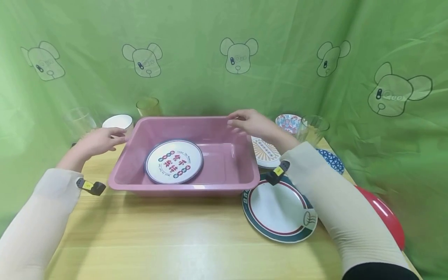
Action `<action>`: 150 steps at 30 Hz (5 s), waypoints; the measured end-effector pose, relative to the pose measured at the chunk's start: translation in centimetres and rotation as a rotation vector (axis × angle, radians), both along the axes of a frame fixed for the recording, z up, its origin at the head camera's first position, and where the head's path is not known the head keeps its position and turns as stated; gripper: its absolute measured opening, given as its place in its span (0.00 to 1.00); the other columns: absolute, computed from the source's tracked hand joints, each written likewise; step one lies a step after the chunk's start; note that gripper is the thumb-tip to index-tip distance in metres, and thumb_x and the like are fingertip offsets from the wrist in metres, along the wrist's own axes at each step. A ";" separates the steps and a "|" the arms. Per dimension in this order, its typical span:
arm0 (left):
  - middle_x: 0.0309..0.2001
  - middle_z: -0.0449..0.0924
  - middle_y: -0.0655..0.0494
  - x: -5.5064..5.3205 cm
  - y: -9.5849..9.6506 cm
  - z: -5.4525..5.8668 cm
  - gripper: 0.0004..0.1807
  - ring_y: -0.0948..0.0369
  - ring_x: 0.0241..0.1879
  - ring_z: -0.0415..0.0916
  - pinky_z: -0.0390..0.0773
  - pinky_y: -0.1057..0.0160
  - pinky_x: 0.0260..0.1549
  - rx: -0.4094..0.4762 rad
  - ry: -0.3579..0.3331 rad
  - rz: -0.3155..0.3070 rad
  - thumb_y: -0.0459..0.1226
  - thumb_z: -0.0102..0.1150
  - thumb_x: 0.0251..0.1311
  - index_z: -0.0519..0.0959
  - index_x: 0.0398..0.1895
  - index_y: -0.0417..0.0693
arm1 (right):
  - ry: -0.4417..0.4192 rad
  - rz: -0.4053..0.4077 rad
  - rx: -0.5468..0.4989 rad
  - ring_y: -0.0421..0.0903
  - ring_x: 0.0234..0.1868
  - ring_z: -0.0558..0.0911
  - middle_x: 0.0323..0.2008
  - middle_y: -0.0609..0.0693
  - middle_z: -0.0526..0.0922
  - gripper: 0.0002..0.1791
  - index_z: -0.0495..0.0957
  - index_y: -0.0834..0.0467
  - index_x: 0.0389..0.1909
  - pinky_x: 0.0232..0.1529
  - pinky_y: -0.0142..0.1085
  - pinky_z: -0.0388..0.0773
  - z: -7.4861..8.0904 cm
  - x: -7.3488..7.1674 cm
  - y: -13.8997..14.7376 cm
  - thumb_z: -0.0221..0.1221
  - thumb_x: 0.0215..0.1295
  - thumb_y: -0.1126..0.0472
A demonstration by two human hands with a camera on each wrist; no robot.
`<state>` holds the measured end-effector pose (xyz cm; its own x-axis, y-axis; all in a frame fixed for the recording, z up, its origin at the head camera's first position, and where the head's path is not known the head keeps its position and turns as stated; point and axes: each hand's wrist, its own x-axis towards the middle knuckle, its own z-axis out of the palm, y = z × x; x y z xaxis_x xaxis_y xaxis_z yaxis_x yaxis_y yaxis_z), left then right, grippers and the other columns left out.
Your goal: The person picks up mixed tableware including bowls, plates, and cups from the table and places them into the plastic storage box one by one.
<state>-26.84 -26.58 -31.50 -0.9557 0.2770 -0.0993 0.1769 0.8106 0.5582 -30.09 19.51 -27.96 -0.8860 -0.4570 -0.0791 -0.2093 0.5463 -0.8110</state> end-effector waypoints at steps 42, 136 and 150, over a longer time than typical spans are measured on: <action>0.69 0.58 0.33 1.9 -0.1 -9.5 0.33 0.53 0.57 0.76 0.76 0.55 0.55 0.989 -0.154 0.194 0.48 0.48 0.73 0.56 0.75 0.45 | 0.054 -0.044 0.260 0.62 0.60 0.73 0.59 0.63 0.75 0.30 0.68 0.61 0.66 0.58 0.59 0.72 -7.1 5.1 11.1 0.54 0.72 0.46; 0.75 0.52 0.47 1.7 0.3 -9.2 0.32 0.42 0.71 0.53 0.56 0.45 0.69 1.006 -0.157 0.208 0.49 0.46 0.74 0.53 0.77 0.55 | -0.003 0.103 0.541 0.44 0.38 0.77 0.37 0.47 0.80 0.15 0.78 0.65 0.50 0.37 0.36 0.78 -5.7 6.3 16.4 0.53 0.74 0.59; 0.75 0.51 0.45 1.7 0.3 -9.2 0.31 0.42 0.71 0.53 0.57 0.45 0.68 1.006 -0.156 0.203 0.48 0.45 0.75 0.53 0.77 0.54 | -0.147 0.014 0.434 0.44 0.34 0.81 0.39 0.52 0.80 0.20 0.70 0.70 0.58 0.30 0.38 0.84 -2.3 7.1 17.3 0.52 0.75 0.59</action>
<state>-25.16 -26.29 -40.66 -0.9900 0.1357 -0.0379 -0.0432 -0.0362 0.9984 -23.03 36.85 -30.26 -0.8448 -0.3659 -0.3904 -0.1191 0.8399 -0.5295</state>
